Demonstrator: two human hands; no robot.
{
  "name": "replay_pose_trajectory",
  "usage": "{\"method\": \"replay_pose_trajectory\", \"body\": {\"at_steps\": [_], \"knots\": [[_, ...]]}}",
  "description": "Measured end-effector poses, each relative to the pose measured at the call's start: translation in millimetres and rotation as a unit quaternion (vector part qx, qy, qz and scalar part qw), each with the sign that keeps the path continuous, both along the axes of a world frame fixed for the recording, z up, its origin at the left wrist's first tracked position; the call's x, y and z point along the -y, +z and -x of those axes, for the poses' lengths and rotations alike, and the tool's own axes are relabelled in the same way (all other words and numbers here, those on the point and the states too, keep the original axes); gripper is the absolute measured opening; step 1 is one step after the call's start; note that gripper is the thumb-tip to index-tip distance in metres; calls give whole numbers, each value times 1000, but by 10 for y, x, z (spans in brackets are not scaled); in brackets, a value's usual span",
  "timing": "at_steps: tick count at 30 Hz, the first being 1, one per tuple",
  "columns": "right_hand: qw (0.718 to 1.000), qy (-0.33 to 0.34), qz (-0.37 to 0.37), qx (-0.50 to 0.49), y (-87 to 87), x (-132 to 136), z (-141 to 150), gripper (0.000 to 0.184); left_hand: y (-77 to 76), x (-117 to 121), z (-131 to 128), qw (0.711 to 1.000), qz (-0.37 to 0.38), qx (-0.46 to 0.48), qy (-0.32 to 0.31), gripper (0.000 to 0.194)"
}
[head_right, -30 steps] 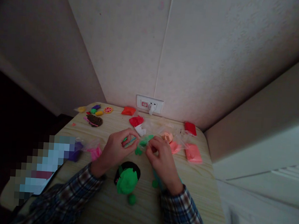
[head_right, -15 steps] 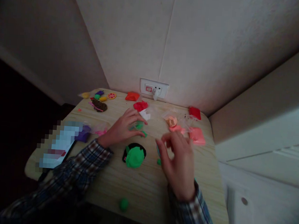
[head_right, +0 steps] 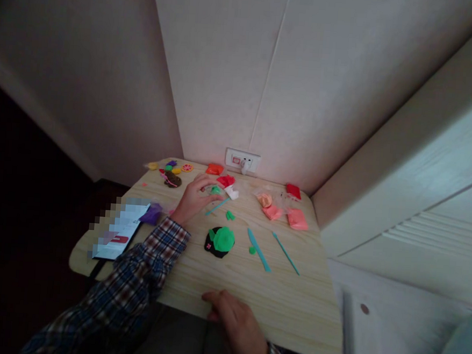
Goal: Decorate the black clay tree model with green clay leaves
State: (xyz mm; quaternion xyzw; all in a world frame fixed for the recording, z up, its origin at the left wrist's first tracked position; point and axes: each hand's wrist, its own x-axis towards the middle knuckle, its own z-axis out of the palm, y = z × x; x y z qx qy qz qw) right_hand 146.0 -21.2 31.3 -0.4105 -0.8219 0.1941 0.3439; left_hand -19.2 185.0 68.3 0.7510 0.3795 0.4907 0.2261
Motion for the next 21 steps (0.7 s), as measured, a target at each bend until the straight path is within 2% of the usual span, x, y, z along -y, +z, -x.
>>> {"method": "replay_pose_trajectory", "body": {"at_steps": [4, 8, 11, 13, 17, 21], "knots": [[992, -102, 44, -63, 134, -141, -239, 22, 8, 15, -17, 998, 7, -44, -38, 31], [974, -174, 116, -86, 358, -575, -476, 22, -35, 5, -117, 991, 36, -92, -85, 39], [980, -161, 69, -90, 529, -989, -508, 27, -103, -19, -203, 985, 62, -107, -117, 49], [985, -143, 61, -69, 575, -1234, -472, 32, -146, -39, -245, 982, 83, -112, -129, 53], [995, -66, 48, -61, 484, -1568, -374, 27, -213, -93, -279, 977, 120, -112, -136, 51], [992, -93, 49, -73, 379, -1730, -321, 20, -257, -148, -270, 976, 144, -93, -135, 45]]}}
